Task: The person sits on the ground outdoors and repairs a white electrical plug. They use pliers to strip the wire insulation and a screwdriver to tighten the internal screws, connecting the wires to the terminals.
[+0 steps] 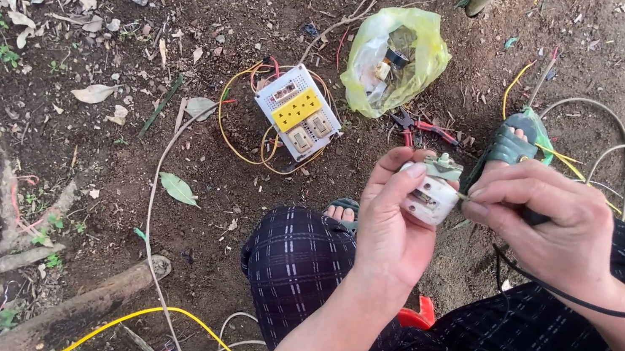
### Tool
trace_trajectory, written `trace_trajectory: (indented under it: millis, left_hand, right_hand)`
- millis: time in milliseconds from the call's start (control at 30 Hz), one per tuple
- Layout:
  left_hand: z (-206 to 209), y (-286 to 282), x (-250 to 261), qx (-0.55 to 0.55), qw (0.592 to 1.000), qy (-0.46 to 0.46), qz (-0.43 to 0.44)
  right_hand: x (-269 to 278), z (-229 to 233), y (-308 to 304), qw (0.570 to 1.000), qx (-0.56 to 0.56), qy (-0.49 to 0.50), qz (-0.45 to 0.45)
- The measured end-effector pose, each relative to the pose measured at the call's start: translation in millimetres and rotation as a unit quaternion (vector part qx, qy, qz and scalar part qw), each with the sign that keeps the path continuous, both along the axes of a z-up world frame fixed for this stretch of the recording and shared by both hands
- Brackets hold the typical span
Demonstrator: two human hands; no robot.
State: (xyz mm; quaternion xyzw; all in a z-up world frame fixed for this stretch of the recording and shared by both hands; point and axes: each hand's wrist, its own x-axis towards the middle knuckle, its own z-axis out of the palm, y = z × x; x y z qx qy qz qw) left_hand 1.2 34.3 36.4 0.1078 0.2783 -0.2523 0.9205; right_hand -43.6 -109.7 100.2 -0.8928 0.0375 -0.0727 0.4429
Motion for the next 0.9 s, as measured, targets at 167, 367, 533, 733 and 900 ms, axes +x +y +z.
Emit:
trace_trajectory:
  millis: [167,367,533,733,900]
  left_hand:
    - [37.8,52.9,29.6,0.098,0.995,0.008,-0.018]
    - [0.0,128.3,65.1,0.222,0.975,-0.020,0.017]
    - [-152.2,149.0,101.1,0.242,0.970,-0.010,0.030]
    - [-338.5,122.5,146.8,0.326,0.941,0.082,0.043]
    - [-377.8,102.2,167.7,0.447,0.889,0.097,0.017]
  right_hand:
    - [-1.5,4.7,-15.8,1.000,0.005,0.014,-0.006]
    - [30.4,-9.2,-19.0,0.997,-0.033,0.051,0.053]
    - [79.5,-51.5,-16.5,0.987,-0.062,0.119,0.092]
    - [137.6,-167.1,-16.4,0.988,0.001,0.145,0.058]
    - [169.6,-297.9,8.7,0.943,0.003,0.333,-0.008]
